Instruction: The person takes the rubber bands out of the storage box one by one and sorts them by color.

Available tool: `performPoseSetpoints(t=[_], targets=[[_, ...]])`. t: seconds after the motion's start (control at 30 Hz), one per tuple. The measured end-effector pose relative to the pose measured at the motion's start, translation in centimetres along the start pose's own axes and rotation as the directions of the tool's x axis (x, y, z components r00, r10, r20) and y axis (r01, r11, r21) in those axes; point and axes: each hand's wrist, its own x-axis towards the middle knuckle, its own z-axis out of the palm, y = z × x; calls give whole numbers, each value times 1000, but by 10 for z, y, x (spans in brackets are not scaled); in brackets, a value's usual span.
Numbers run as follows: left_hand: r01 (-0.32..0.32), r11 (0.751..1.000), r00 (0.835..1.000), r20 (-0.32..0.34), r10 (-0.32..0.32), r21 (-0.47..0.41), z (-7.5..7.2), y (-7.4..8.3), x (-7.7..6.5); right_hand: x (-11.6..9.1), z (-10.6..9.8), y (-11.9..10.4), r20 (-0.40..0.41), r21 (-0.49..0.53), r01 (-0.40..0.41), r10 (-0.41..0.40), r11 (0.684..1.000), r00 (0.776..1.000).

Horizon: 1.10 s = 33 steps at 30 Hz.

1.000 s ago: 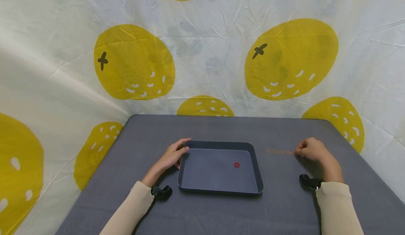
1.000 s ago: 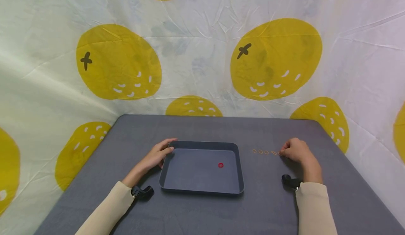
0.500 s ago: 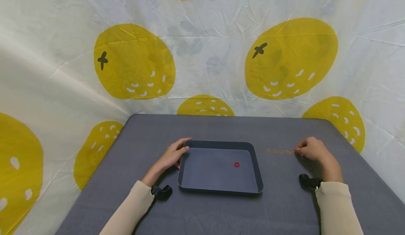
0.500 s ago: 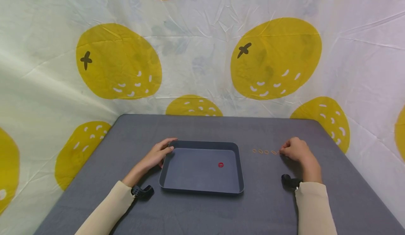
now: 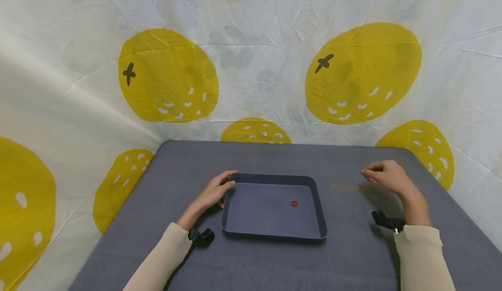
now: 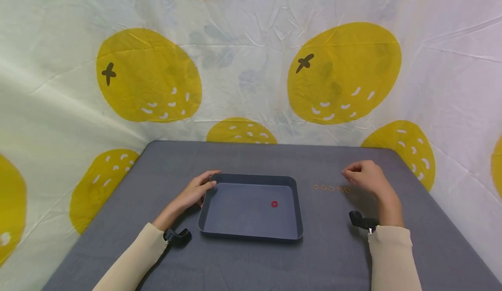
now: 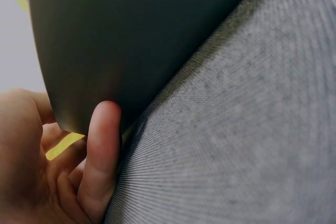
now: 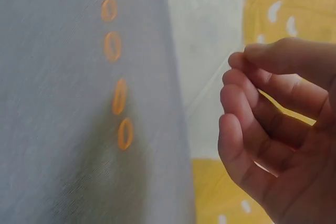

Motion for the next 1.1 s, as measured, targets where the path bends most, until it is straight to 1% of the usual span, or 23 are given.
performPoseSetpoints(t=[0.33, 0.67, 0.83, 1.1], targets=[[-16, 1000, 1000, -1, 16, 3, 1, -1, 0, 1, -2, -29, -25, 56, 55, -54, 997, 998], [-29, 1000, 1000, -3, 29, -1, 0, -2, 0, 0, 1, -55, -20, 107, 109, -107, 988, 994], [-33, 999, 999, -5, 33, 2, 0, -1, -1, 0, 2, -65, -29, 109, 126, -124, 986, 992], [-37, 999, 999, -1, 37, 13, 1, -2, -1, 0, 10, -72, -9, 122, 132, -132, 984, 991]])
